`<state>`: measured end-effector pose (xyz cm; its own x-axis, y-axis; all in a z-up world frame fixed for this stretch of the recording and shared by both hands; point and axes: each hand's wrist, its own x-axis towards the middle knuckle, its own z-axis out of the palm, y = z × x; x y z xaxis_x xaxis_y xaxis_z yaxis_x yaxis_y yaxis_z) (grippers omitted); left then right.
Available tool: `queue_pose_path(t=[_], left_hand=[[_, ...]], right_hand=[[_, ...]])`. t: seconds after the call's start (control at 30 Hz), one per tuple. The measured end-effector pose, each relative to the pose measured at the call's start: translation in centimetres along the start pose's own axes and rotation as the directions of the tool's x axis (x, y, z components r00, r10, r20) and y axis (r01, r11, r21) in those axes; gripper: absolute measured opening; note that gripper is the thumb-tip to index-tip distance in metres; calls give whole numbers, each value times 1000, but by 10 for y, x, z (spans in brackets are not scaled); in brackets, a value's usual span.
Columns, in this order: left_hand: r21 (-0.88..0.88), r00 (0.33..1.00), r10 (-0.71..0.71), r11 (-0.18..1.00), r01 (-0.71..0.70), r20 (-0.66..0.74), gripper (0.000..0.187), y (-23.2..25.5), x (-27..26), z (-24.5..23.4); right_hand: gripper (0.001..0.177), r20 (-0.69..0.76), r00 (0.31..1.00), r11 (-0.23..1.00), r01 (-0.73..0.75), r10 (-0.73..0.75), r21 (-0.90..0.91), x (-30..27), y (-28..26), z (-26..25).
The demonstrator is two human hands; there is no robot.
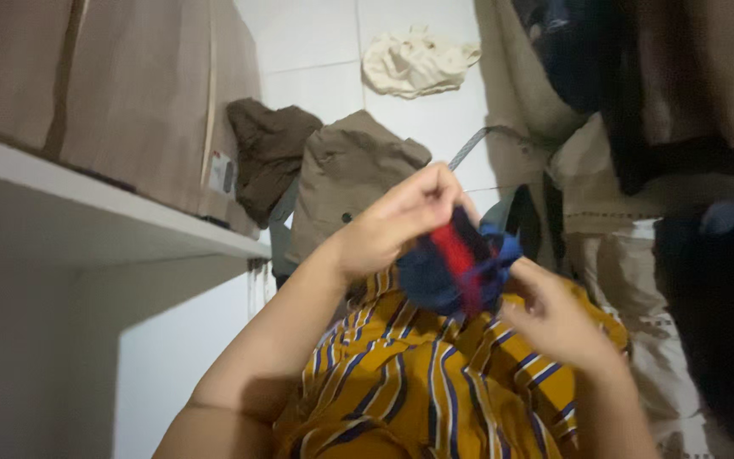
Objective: The person folds a shirt and several pairs of pants by hand and places them in a stack or on a closet shelf.
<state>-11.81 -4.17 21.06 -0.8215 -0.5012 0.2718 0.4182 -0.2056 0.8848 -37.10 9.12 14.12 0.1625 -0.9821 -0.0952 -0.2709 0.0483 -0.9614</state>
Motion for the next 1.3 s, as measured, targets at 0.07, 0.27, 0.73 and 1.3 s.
queue_pose_path(t=[0.07,0.27,0.73,1.3], left_hand=[[-94,996,29,995,-21,84,24,10,-2,11],[362,984,178,916,-173,18,59,22,13,39],[992,993,94,114,60,-71,27,65,-12,-37],[999,999,32,24,24,-25,22,82,-23,-9]], right_hand=[[70,16,926,890,367,-378,-271,-1,-16,12],[59,-59,956,910,251,-286,-331,7,-10,22],[38,-504,854,982,-181,127,-59,-28,41,-78],[42,-716,604,797,211,349,566,-43,58,-125]])
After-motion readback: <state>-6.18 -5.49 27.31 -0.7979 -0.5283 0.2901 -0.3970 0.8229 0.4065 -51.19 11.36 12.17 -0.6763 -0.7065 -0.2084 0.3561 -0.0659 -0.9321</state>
